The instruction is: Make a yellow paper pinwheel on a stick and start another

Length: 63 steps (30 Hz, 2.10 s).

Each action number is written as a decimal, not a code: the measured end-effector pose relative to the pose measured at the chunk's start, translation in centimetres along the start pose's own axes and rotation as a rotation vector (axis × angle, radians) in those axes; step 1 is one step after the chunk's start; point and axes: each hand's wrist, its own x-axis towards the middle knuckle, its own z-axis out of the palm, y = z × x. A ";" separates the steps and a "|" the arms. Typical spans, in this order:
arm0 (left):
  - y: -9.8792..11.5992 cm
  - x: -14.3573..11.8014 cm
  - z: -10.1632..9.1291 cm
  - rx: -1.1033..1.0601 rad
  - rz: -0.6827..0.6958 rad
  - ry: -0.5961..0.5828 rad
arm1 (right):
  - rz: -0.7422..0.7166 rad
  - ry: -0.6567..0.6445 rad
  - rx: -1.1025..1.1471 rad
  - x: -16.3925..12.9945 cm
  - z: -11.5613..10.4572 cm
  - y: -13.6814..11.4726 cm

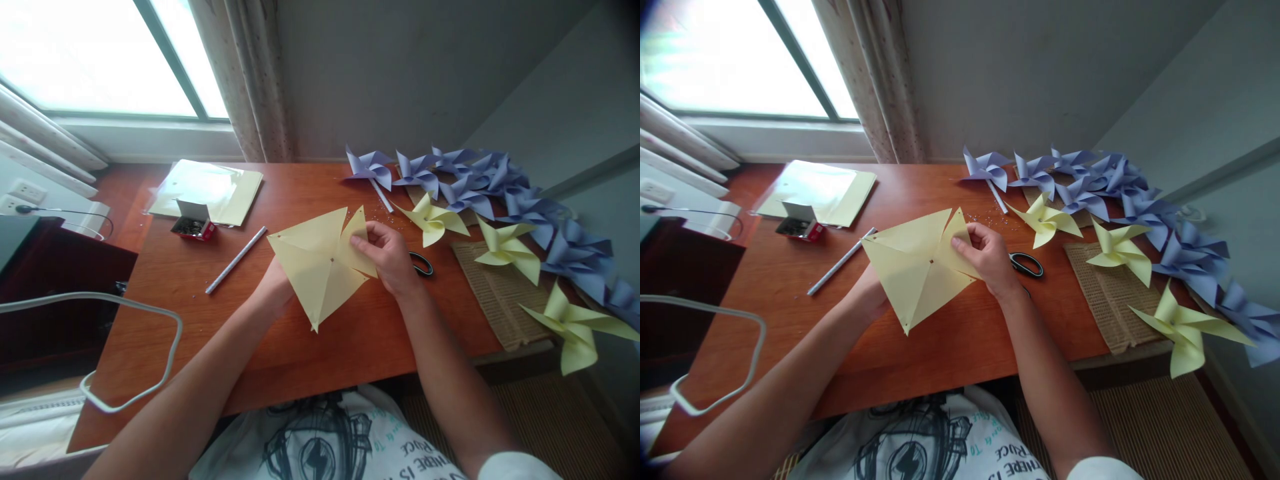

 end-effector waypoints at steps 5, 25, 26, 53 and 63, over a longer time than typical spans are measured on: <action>0.1 0.0 0.0 -0.024 0.017 -0.060 | -0.018 0.023 -0.006 0.1 0.1 -0.1; 0.7 0.3 -0.8 -0.290 -0.188 -0.102 | -0.073 0.173 -0.057 0.4 -0.2 0.1; 0.7 0.3 -0.8 -0.278 -0.189 -0.110 | -0.075 0.175 -0.070 0.4 -0.2 0.1; -0.3 0.9 -1.2 -0.185 0.023 0.094 | -0.821 -0.036 -0.864 -1.8 2.2 -0.3; -0.4 1.2 -1.3 -0.193 0.057 0.123 | -0.827 -0.367 -1.044 -2.2 3.9 0.9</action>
